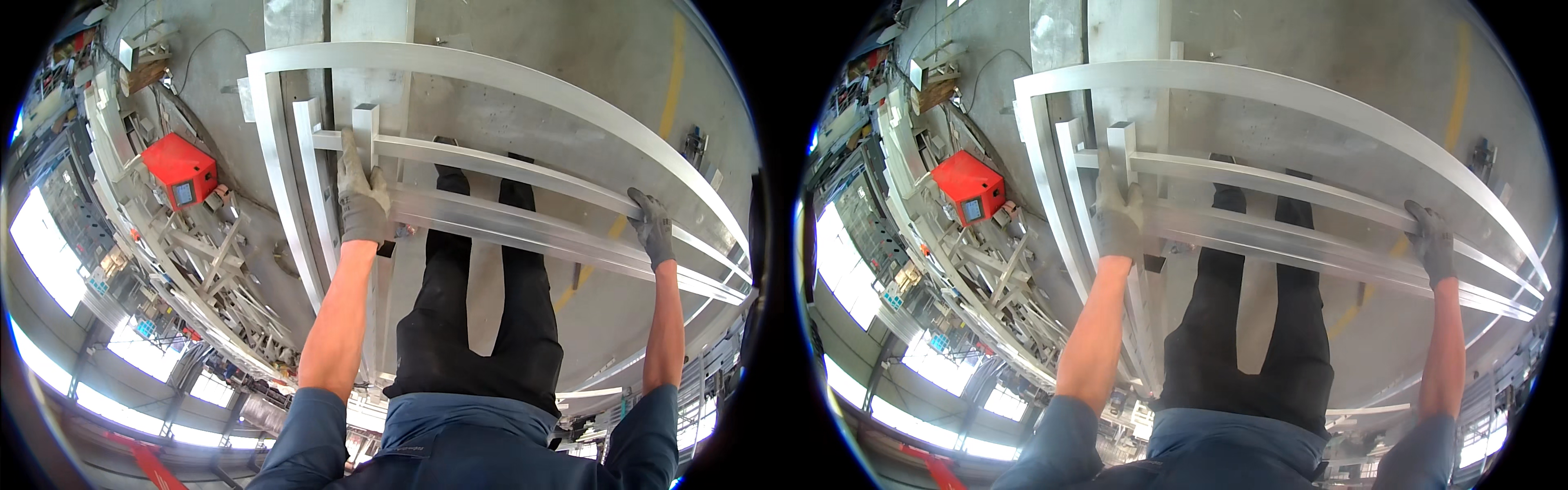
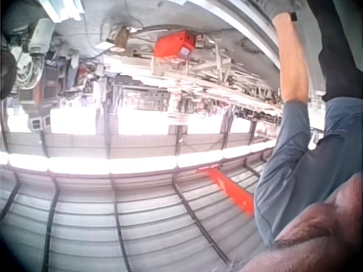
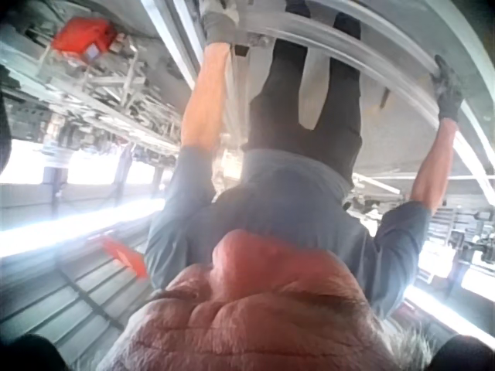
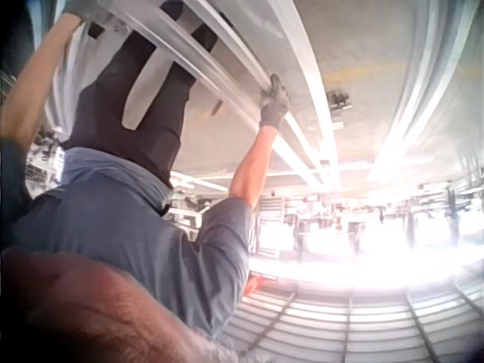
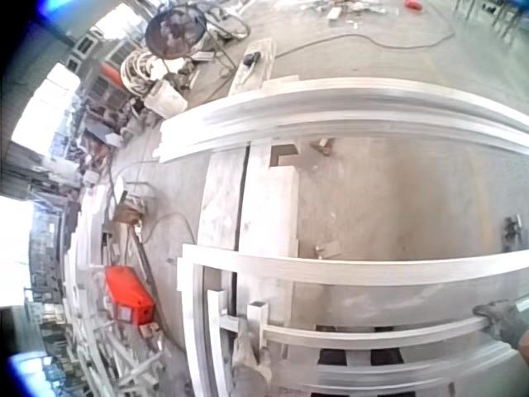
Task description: The person picks up long white metal bars and fits them into a larger white metal frame structure on the floor. They repeatedly lift, align, and insert the bars into slots within the frame, adjusting their position to secure them.
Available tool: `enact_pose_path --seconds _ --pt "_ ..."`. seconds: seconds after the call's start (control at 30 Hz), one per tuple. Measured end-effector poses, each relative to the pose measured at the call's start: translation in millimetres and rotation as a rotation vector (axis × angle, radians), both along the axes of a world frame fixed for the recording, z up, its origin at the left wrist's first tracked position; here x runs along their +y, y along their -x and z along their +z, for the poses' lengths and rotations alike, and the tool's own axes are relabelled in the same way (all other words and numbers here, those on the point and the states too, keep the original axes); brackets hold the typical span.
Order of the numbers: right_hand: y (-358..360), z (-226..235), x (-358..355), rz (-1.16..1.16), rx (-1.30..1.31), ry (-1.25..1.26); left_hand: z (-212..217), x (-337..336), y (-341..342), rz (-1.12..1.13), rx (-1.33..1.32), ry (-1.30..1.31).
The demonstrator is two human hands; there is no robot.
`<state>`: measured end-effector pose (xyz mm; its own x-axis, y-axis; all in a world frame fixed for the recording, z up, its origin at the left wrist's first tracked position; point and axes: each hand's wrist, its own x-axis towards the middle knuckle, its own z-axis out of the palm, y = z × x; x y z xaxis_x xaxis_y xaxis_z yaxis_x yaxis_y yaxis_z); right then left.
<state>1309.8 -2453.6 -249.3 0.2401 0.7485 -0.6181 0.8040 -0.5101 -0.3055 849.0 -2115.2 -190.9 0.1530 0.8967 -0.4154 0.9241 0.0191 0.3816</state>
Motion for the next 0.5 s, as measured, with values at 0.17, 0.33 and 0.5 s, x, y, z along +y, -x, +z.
enact_pose_path --seconds 0.17,0.33,0.5 --pt "2.6 4.7 5.5 -0.040 -0.035 0.000 6.8 11.0 22.7 0.001 0.017 -0.110" --pt "-2.1 -1.9 -1.4 -0.031 -0.017 0.014 -24.4 45.3 91.2 -0.016 0.210 -0.283" --pt "4.2 18.6 7.2 -0.095 0.031 -0.030 -32.4 59.6 116.2 0.059 0.109 -0.067"
